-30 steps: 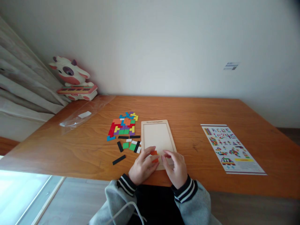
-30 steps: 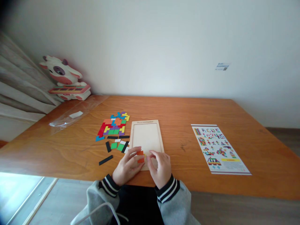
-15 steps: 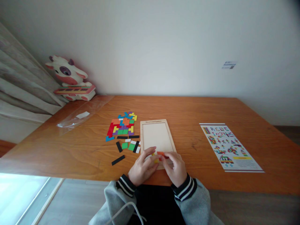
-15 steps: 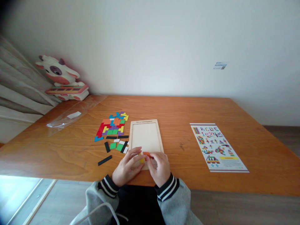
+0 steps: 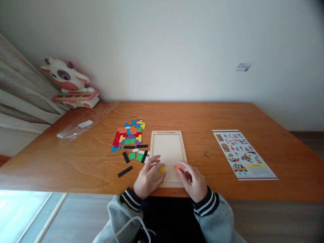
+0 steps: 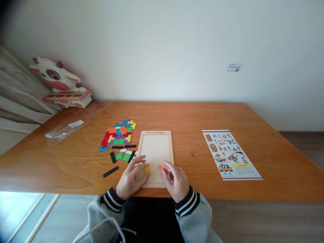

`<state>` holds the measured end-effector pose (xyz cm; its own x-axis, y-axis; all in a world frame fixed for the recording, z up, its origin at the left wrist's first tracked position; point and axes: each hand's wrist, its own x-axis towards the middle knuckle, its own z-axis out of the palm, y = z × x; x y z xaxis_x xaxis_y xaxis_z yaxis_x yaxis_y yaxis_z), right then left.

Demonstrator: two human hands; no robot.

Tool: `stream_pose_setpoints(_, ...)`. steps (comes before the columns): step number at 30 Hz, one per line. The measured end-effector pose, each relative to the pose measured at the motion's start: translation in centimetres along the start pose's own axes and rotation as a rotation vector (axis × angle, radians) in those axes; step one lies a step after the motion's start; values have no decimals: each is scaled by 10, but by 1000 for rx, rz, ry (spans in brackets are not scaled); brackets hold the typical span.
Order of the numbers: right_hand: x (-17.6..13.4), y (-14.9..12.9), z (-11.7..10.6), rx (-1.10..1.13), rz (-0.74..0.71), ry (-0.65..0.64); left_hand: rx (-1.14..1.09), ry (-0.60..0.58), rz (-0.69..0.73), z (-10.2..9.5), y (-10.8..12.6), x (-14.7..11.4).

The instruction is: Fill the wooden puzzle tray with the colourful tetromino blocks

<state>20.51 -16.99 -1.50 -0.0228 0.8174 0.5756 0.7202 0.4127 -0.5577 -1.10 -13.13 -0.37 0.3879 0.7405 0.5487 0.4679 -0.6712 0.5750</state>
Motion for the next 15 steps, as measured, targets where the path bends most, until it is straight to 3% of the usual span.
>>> stream_pose_setpoints(11, 1, 0, 0, -158, 28, 108, 105, -89, 55, 1, -2, 1)
stream_pose_setpoints(15, -7, -4, -7, -139, -85, 5, 173, -44, 83, -3, -1, 2)
